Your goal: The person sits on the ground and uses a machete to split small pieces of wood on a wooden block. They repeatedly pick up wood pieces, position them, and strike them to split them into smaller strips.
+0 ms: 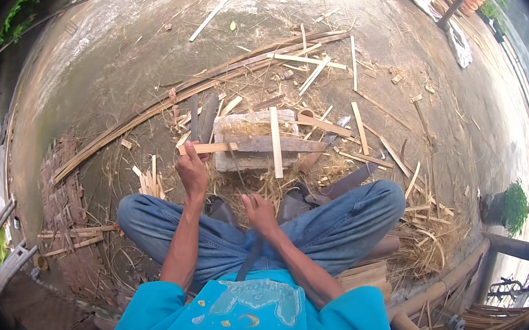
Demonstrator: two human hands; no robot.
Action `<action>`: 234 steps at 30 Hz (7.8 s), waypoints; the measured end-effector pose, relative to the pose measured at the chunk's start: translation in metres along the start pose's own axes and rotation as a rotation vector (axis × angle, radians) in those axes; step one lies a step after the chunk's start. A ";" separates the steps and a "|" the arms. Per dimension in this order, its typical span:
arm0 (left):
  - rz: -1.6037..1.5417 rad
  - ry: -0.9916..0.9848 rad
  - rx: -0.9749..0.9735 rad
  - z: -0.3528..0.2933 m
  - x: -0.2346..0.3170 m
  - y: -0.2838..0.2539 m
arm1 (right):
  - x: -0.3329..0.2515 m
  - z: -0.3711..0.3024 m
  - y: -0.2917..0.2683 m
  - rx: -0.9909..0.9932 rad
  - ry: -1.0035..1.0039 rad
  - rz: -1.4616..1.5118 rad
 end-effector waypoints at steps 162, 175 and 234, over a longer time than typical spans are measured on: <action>-0.099 0.101 0.096 0.025 0.021 0.007 | -0.073 0.009 0.009 -0.040 -0.123 0.066; -0.316 0.026 0.093 0.028 0.008 0.011 | -0.017 0.015 -0.003 -0.014 0.131 -0.039; 0.012 -0.097 -0.599 0.007 0.021 0.028 | -0.036 0.027 -0.040 0.485 0.132 0.022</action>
Point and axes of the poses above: each hand's wrist, its own z-axis towards the middle knuckle, its own y-axis out of the palm, x = y × z, the point moved 1 cm from there along z, towards the middle knuckle, and after that the axes turned 1 degree about z, right-handed, at the moved point
